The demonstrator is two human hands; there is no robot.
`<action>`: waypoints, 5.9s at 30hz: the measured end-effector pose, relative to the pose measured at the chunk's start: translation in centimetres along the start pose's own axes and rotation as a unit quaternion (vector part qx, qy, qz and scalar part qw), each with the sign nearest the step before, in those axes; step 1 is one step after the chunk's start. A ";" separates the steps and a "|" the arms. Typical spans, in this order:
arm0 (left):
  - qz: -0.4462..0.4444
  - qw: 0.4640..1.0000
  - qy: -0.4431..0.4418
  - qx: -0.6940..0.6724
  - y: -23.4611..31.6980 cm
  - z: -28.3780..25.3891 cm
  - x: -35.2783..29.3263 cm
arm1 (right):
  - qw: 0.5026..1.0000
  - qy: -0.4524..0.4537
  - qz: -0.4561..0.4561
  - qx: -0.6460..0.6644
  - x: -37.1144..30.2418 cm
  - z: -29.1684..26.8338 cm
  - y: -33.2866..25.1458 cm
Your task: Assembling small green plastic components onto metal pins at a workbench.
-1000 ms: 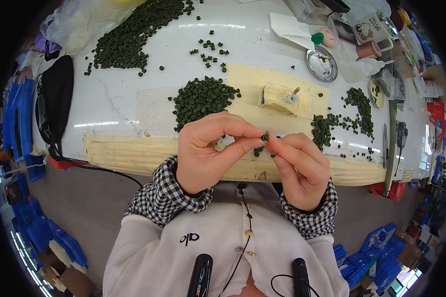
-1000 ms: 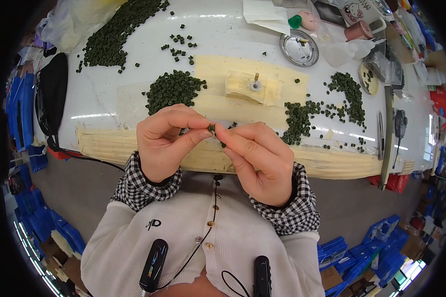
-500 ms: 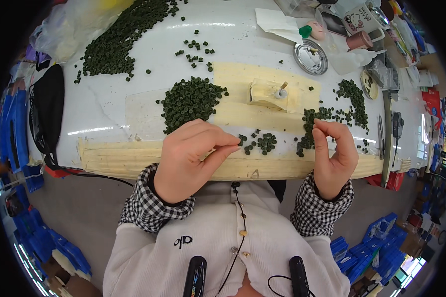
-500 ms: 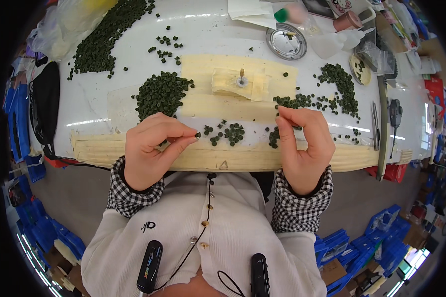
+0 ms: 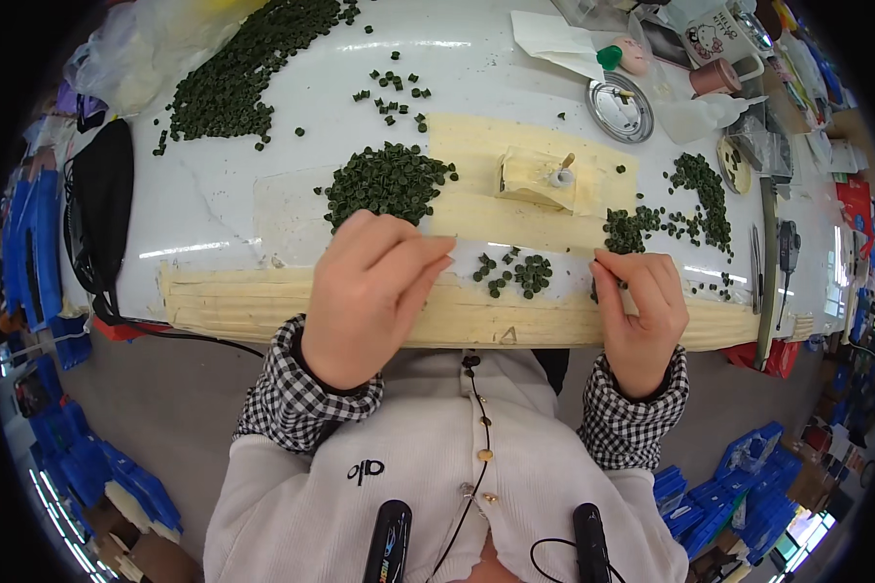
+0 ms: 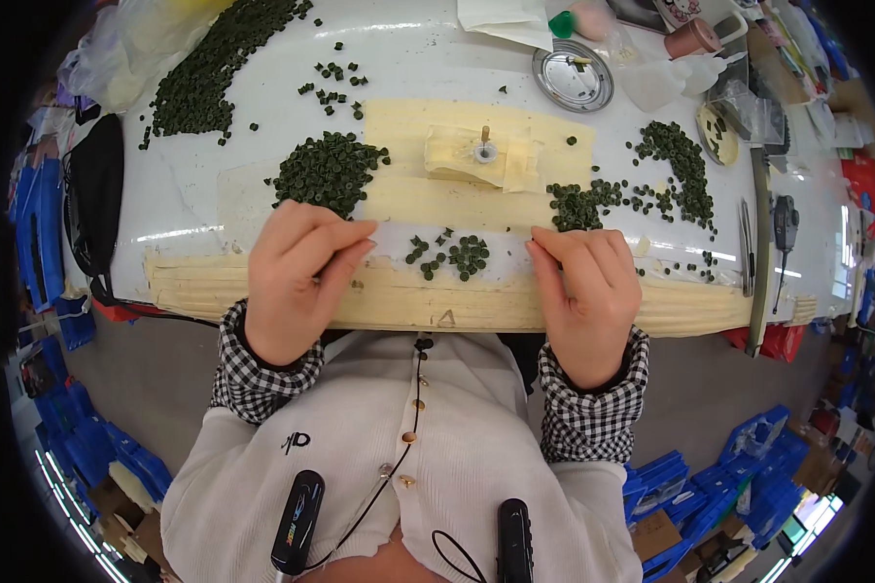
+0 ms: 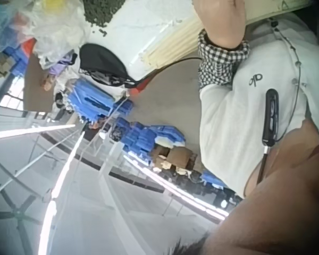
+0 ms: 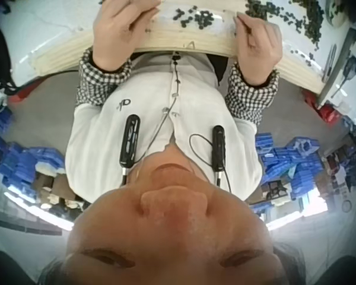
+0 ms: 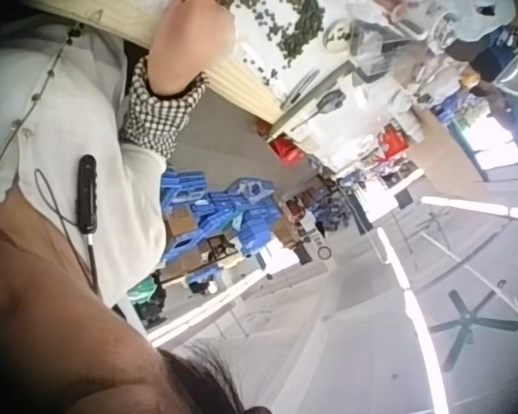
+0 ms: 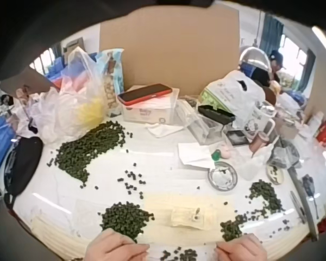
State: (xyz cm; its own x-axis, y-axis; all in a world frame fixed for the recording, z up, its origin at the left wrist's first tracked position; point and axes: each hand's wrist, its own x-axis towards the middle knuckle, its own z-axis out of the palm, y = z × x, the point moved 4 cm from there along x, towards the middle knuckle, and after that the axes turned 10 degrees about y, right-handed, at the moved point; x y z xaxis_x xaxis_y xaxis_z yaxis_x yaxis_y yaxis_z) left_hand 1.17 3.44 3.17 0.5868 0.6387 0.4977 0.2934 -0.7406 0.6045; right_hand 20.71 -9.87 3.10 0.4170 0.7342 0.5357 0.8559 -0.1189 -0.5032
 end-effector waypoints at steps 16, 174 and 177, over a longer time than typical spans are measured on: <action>0.017 0.996 -0.051 0.077 -0.3 0.3 -0.3 | 0.900 -0.031 0.243 0.361 -1.3 0.9 -1.7; -0.229 0.861 0.032 -0.453 -0.3 1.8 -1.2 | 0.939 -0.052 0.018 0.341 -0.4 3.4 -4.9; -0.239 0.851 0.036 -0.467 -0.3 1.9 -1.2 | 0.938 -0.050 0.018 0.341 -0.4 3.4 -4.9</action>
State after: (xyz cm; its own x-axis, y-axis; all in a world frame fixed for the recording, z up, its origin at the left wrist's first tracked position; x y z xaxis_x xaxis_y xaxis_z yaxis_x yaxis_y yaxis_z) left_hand 1.81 2.49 1.27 0.5122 0.8557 0.0735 -0.2620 0.0742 0.9622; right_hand 15.30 -7.30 3.05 0.3813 0.8015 0.4607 0.4323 0.2859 -0.8552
